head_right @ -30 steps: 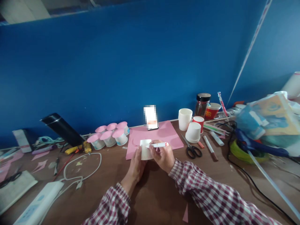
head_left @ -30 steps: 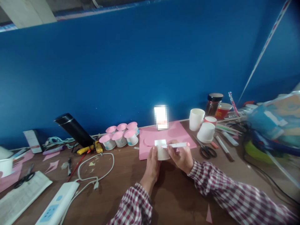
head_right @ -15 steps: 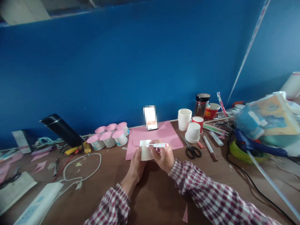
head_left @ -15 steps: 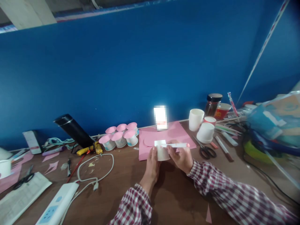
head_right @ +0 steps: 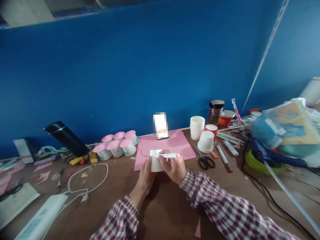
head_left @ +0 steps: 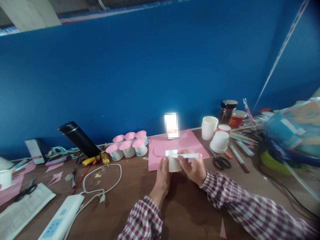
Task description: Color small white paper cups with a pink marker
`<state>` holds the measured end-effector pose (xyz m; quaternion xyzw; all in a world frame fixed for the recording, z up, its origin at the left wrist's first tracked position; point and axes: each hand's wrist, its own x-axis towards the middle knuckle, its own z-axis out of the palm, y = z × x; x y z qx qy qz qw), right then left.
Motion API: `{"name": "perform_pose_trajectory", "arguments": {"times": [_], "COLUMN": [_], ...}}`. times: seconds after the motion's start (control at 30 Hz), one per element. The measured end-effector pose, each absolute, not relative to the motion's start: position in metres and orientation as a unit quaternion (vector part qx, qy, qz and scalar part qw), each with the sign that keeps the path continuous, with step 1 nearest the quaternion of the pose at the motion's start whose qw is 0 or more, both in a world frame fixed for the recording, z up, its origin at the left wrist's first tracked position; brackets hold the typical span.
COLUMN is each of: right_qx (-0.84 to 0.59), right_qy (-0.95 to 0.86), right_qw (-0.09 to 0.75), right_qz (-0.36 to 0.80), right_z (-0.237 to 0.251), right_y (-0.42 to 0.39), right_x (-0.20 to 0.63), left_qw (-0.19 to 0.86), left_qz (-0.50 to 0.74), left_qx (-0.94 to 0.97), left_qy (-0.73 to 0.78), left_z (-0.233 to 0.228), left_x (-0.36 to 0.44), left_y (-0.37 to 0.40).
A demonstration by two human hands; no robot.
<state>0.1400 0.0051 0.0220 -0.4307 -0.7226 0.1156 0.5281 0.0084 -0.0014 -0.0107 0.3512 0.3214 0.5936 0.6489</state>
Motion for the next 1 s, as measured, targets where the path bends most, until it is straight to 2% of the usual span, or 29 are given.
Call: {"name": "perform_pose_trajectory", "arguments": {"times": [0.13, 0.27, 1.0], "right_qx": [-0.430, -0.425, -0.423], "right_qy": [-0.685, -0.678, -0.719], "right_qw": [0.575, 0.587, 0.533], "right_qz": [0.125, 0.120, 0.141], "right_z": [0.0193, 0.0184, 0.0169], "right_y": [0.0075, 0.0091, 0.0043], "right_x": [0.1403, 0.1415, 0.1391], "left_qw": [0.657, 0.660, 0.667], "left_qz": [0.598, 0.605, 0.600], "left_qx": [0.318, 0.281, 0.319], "left_qy": [0.330, 0.344, 0.305], "left_z": [-0.0123, -0.0127, -0.0099], "left_x": [0.0071, 0.0063, 0.0082], "left_y": [0.0013, 0.0028, 0.0003]}}
